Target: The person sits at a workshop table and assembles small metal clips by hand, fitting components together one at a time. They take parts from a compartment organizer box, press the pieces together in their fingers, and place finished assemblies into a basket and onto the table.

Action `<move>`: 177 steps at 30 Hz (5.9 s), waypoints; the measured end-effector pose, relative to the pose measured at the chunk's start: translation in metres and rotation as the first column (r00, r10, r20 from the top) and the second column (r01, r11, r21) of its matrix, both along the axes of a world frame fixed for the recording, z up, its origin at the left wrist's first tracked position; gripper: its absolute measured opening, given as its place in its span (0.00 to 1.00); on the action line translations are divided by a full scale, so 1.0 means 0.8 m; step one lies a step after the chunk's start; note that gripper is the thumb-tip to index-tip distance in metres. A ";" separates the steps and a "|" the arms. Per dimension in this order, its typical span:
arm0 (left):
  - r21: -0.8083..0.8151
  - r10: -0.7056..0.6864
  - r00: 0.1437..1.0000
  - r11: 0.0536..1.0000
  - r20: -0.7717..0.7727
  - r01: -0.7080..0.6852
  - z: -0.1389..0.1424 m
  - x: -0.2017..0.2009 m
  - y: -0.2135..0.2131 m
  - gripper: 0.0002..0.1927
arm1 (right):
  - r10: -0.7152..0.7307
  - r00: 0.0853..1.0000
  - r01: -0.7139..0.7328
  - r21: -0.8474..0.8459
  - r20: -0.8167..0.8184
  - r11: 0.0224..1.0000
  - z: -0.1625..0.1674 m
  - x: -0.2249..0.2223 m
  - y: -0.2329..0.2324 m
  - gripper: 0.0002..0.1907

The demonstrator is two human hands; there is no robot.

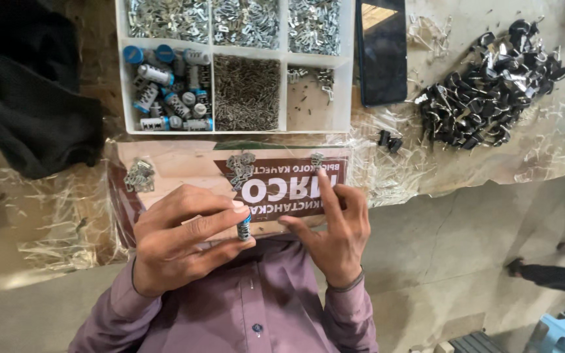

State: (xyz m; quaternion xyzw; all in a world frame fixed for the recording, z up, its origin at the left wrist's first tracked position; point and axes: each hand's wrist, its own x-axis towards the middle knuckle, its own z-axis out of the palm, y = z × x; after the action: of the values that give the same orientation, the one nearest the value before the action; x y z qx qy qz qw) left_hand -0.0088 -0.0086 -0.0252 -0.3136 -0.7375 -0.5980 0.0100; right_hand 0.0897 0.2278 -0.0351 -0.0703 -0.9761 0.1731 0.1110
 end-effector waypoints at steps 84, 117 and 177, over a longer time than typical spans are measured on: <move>-0.002 0.087 0.995 0.996 -0.039 -0.087 0.005 0.010 -0.017 0.22 | 0.176 0.982 -0.189 -0.426 -0.072 0.884 0.009 -0.027 -0.043 0.18; 0.004 0.009 1.000 1.000 -0.030 -0.009 -0.005 0.015 -0.005 0.26 | 0.008 0.988 -0.126 -0.771 -0.155 0.624 -0.008 0.002 -0.041 0.14; -0.012 0.098 0.995 0.995 -0.004 -0.098 -0.003 0.011 -0.016 0.26 | 0.115 0.987 -0.142 -0.268 -0.115 0.953 0.012 -0.041 -0.062 0.15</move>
State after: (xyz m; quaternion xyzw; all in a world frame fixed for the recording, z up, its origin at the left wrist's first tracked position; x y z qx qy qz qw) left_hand 0.0001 -0.0214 -0.0275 -0.2781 -0.7556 -0.5918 0.0390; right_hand 0.0568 0.1784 -0.0252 -0.0128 -0.9384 0.3173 0.1364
